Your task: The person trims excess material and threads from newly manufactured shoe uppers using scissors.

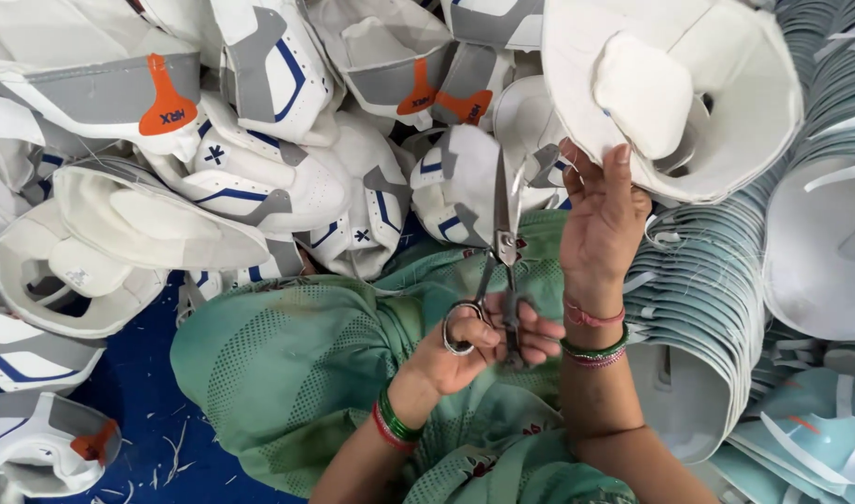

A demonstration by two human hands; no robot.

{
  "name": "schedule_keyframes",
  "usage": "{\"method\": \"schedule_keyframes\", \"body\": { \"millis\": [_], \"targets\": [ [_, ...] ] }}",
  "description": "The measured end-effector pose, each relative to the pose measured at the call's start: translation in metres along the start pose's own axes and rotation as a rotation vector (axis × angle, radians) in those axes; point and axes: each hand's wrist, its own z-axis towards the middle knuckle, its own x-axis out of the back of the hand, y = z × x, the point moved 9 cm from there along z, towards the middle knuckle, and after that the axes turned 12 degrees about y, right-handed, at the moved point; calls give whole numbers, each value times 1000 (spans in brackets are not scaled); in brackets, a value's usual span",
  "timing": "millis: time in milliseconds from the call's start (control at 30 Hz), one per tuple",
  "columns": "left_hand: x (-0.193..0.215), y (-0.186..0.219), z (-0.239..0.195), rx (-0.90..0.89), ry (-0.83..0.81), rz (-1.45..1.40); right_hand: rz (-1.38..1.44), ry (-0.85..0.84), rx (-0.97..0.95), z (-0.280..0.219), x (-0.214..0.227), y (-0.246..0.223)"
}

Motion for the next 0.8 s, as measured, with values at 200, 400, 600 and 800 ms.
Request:
{"method": "schedule_keyframes", "body": {
  "millis": [200,400,600,800],
  "targets": [
    [12,-10,14,68,26,15,-68,-22,108,-8,-4,-17],
    [23,-8,-4,1,188,164,-46,-61,223,-10,3,-20],
    [25,-14,1,63,178,76,-189,45,281,-17,5,-28],
    [81,10,-6,-187,421,244,-653,115,478,-24,50,-50]
  ]
}}
